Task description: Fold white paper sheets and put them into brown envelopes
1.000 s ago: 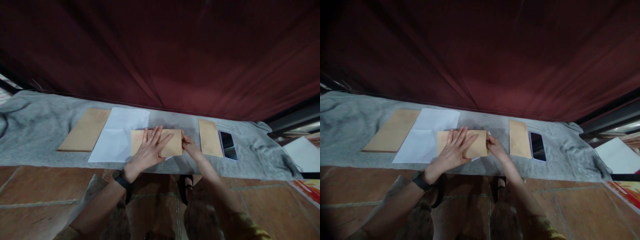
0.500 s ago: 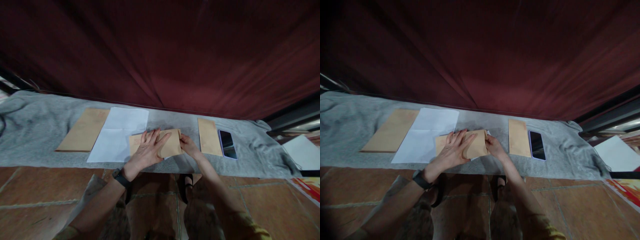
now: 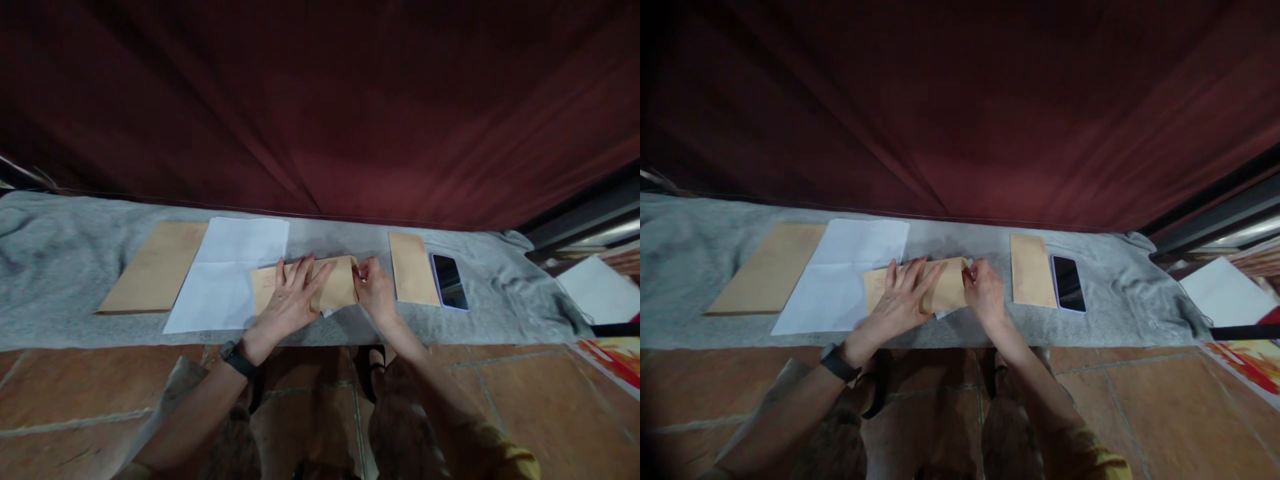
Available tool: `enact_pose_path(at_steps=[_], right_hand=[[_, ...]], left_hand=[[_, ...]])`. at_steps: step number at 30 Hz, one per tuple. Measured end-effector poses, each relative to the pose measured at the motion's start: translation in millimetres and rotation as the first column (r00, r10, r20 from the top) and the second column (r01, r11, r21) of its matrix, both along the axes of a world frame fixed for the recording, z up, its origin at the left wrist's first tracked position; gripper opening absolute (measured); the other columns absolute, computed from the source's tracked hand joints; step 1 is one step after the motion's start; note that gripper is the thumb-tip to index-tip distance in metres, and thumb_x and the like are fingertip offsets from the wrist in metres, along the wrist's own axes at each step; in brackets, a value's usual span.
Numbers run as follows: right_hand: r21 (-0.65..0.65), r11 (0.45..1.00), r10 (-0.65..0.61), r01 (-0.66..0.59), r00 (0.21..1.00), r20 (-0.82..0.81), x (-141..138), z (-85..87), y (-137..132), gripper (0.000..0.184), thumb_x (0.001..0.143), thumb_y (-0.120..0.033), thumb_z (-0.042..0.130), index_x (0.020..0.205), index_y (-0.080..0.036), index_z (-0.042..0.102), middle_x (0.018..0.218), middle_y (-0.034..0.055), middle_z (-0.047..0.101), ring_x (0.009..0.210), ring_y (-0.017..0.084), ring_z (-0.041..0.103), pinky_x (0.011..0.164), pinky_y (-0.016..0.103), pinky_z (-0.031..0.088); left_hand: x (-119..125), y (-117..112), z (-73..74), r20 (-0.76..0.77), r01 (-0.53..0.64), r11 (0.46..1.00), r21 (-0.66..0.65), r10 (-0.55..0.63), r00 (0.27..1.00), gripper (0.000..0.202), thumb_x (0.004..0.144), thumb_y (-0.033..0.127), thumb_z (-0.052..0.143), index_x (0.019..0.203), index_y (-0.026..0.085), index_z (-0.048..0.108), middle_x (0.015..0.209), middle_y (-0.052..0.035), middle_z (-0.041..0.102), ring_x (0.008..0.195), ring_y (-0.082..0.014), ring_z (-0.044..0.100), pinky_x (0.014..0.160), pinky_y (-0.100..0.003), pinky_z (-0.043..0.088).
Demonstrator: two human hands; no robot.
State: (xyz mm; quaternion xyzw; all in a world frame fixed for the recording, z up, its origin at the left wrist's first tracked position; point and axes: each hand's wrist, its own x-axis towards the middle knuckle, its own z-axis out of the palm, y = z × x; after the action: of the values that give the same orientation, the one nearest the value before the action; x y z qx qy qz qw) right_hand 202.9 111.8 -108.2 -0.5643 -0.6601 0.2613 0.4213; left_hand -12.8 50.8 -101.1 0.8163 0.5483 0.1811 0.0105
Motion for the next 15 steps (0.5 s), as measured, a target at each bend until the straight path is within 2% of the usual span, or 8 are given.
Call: enact_pose_path(at_steps=[1,4,7,10,12,15], right_hand=[[-0.012,0.999,0.034,-0.034,0.999,0.002,1,1.4,-1,0.003,0.083,-0.025,0.062,0.084,-0.027,0.064,0.077,0.0021,0.065,0.074,0.022,0.059,0.076,0.034,0.044],[-0.081,0.986,0.140,-0.146,0.987,-0.074,4,2.7,-3,0.012,0.083,-0.025,0.060,0.085,-0.029,0.071,0.088,0.0028,0.073,0.081,0.024,0.065,0.080,0.036,0.047],[-0.149,0.968,0.171,-0.201,0.965,-0.197,6,3.6,-3,0.015,0.082,-0.032,0.064,0.089,-0.032,0.077,0.098,0.0016,0.077,0.093,0.028,0.068,0.090,0.040,0.049],[-0.224,0.927,0.207,-0.302,0.907,-0.368,6,8.2,-6,0.023,0.076,-0.031,0.064,0.095,-0.031,0.078,0.103,-0.0001,0.077,0.100,0.027,0.068,0.094,0.041,0.051],[-0.304,0.843,0.230,-0.444,0.808,-0.543,6,13.7,-8,0.029,0.070,-0.027,0.061,0.094,-0.027,0.077,0.100,0.0003,0.077,0.099,0.026,0.069,0.091,0.038,0.053],[-0.430,0.639,0.148,-0.637,0.651,-0.745,7,22.0,-7,0.029,0.060,-0.021,0.058,0.085,-0.021,0.073,0.091,0.0028,0.077,0.094,0.025,0.071,0.080,0.032,0.056]], left_hand=[[0,0,0.1,-0.002,0.002,1.000,0.007,-0.002,1.000,0.101,0.074,0.032,0.077,0.161,0.027,0.026,0.158,-0.0192,0.036,0.145,-0.0415,0.033,0.122,-0.066,0.006],[0,0,-0.3,-0.010,0.004,1.000,0.017,-0.004,1.000,0.099,0.075,0.034,0.077,0.161,0.027,0.027,0.159,-0.0199,0.035,0.147,-0.0417,0.032,0.122,-0.066,0.005],[1,1,-1.7,-0.012,-0.004,1.000,0.018,0.004,1.000,0.097,0.077,0.035,0.076,0.160,0.026,0.028,0.159,-0.0203,0.035,0.148,-0.0419,0.031,0.122,-0.066,0.005],[1,1,-3.8,0.006,0.004,1.000,0.015,-0.004,1.000,0.097,0.076,0.035,0.076,0.160,0.025,0.029,0.160,-0.0206,0.033,0.148,-0.0418,0.030,0.123,-0.065,0.006],[2,1,-4.8,0.014,0.023,1.000,0.013,-0.023,1.000,0.097,0.076,0.033,0.075,0.161,0.026,0.027,0.161,-0.0198,0.032,0.149,-0.0411,0.029,0.123,-0.065,0.005],[2,1,-4.9,0.010,0.066,0.998,0.012,-0.066,0.998,0.099,0.076,0.028,0.075,0.161,0.027,0.024,0.162,-0.0189,0.031,0.150,-0.0402,0.028,0.122,-0.066,0.004]])
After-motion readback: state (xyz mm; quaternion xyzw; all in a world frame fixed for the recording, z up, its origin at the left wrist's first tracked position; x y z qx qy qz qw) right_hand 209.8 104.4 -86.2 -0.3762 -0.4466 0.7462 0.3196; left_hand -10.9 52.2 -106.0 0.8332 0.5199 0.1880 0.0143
